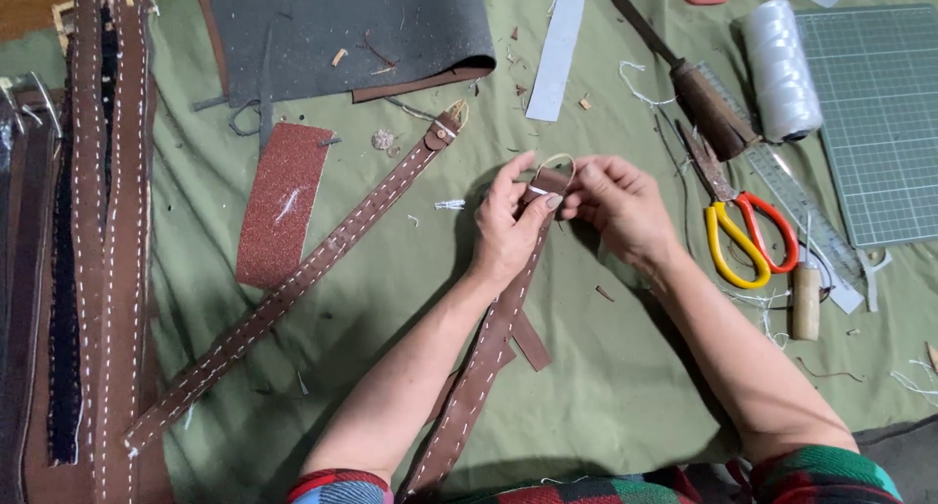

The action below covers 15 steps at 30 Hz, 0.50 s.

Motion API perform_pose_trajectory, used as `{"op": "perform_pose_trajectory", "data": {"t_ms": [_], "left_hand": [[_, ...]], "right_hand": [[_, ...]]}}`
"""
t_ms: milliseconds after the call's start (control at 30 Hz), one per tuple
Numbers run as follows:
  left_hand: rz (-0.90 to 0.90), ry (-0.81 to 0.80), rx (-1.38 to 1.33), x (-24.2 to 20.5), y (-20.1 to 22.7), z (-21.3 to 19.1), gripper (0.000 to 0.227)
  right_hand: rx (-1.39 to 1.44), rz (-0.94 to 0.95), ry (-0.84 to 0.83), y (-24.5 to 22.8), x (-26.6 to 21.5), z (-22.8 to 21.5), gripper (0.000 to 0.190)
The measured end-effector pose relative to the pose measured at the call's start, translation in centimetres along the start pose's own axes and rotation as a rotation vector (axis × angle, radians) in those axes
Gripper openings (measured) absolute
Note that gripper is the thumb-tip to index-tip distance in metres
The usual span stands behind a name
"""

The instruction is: Attaching a metal buckle and a leather loop to a leather strap and trimming the excess material with scissors.

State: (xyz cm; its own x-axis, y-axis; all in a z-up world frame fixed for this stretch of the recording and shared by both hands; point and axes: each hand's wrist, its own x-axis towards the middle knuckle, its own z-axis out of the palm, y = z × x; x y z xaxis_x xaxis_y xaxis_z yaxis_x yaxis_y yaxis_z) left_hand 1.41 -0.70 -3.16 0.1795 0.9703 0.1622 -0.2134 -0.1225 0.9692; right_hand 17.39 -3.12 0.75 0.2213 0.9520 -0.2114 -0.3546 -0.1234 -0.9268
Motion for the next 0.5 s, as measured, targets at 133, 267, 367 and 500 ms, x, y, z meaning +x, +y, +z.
{"op": "perform_pose_trajectory", "data": {"t_ms": [133,267,367,500], "left_hand": [[0.032,-0.056,0.073,0.2,0.2,-0.5,0.058],[-0.008,-0.15,0.021,-0.1,0.1,-0.8,0.07],[-0.105,-0.163,0.057,-1.1,2.2,-0.3,0.069],[-0.255,-0.095,0.237,-1.7,2.0,-1.5,0.041]], "right_hand": [[-0.05,-0.028,-0.033,-0.9,-2.4,2.5,0.028],[-0.001,-0.015,-0.002,1.0,-1.6,0.8,0.02],[0.056,-0.025,-0.004,1.1,-1.3,0.2,0.016],[0.048,-0.039,-0.064,1.1,-1.5,0.0,0.017]]}}
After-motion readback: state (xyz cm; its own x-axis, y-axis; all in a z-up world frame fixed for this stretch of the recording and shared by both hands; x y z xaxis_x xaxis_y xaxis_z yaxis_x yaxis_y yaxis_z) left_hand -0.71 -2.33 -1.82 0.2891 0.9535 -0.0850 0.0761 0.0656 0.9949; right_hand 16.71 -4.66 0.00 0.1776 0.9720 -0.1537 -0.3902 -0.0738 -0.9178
